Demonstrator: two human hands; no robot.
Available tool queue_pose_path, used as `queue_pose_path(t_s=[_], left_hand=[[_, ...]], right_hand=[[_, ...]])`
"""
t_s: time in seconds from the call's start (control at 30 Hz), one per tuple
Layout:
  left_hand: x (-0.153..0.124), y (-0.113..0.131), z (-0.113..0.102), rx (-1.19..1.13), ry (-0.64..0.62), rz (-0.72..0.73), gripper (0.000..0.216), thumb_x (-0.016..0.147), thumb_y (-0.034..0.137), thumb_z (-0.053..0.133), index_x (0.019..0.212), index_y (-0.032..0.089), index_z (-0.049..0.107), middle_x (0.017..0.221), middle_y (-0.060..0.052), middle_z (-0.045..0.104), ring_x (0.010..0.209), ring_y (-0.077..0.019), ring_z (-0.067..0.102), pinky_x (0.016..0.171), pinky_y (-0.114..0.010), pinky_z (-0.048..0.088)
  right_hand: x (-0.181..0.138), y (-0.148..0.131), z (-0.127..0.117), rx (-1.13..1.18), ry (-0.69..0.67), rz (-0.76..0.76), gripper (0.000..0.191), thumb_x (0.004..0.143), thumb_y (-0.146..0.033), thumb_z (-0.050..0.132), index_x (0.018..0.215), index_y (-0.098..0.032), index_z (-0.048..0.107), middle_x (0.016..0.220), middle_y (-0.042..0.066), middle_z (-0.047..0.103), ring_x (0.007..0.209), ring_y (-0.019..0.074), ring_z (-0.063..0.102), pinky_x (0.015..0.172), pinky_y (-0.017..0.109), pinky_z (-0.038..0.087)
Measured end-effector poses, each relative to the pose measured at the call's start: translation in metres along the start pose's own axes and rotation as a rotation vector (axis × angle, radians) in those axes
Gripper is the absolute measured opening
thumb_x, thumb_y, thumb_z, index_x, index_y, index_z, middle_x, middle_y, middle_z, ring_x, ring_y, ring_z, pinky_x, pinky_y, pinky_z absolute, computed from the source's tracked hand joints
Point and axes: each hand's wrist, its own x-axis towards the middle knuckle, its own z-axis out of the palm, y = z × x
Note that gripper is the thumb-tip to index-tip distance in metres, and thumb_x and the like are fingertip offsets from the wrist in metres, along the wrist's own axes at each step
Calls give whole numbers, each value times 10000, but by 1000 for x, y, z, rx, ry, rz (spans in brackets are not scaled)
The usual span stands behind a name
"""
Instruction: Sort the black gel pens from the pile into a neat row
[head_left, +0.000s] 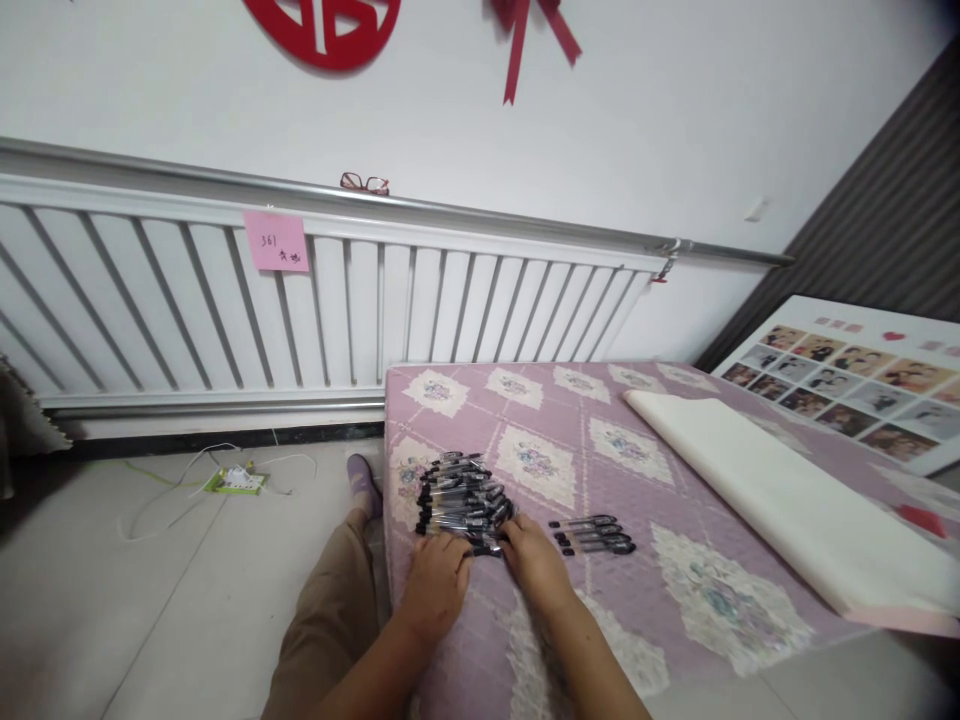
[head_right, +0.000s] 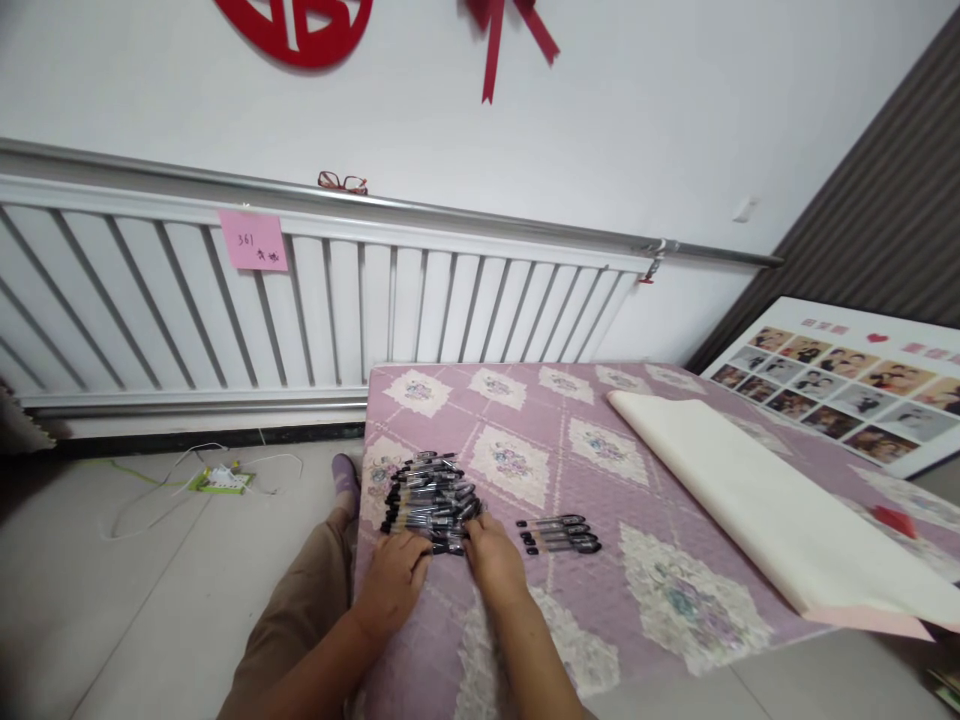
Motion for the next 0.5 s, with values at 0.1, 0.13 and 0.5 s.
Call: queue_pose_path(t_s=[0.1, 0.13, 0.5], left_hand=[[0, 0, 1, 4, 8, 2, 169, 865, 157, 479, 943, 237, 606, 952, -15, 631, 938, -198, 549, 874, -372, 361], [0, 0, 1, 6, 10, 4, 171, 866, 155, 477, 942, 237, 607, 952, -14, 632, 937, -197, 550, 873, -372, 360], [-3, -2, 5, 78, -10, 40, 181, 862, 169, 494, 967, 250, 617, 951, -12, 632, 933, -192, 555, 895, -369, 360]], right_hand=[[-13, 10, 0, 160, 72, 10, 186, 785, -208, 488, 867, -197, 654, 902, 81, 648, 874, 220, 582, 792, 301, 419], [-18, 13, 1, 255, 118, 47, 179, 785, -232, 495, 872, -196, 647, 882, 74, 653, 852, 218, 586, 785, 306, 423], [-62, -1, 13, 1508, 407, 642, 337, 570, -378, 772, 848, -225, 660, 679, -47, 603, 573, 103, 522, 539, 207, 443]])
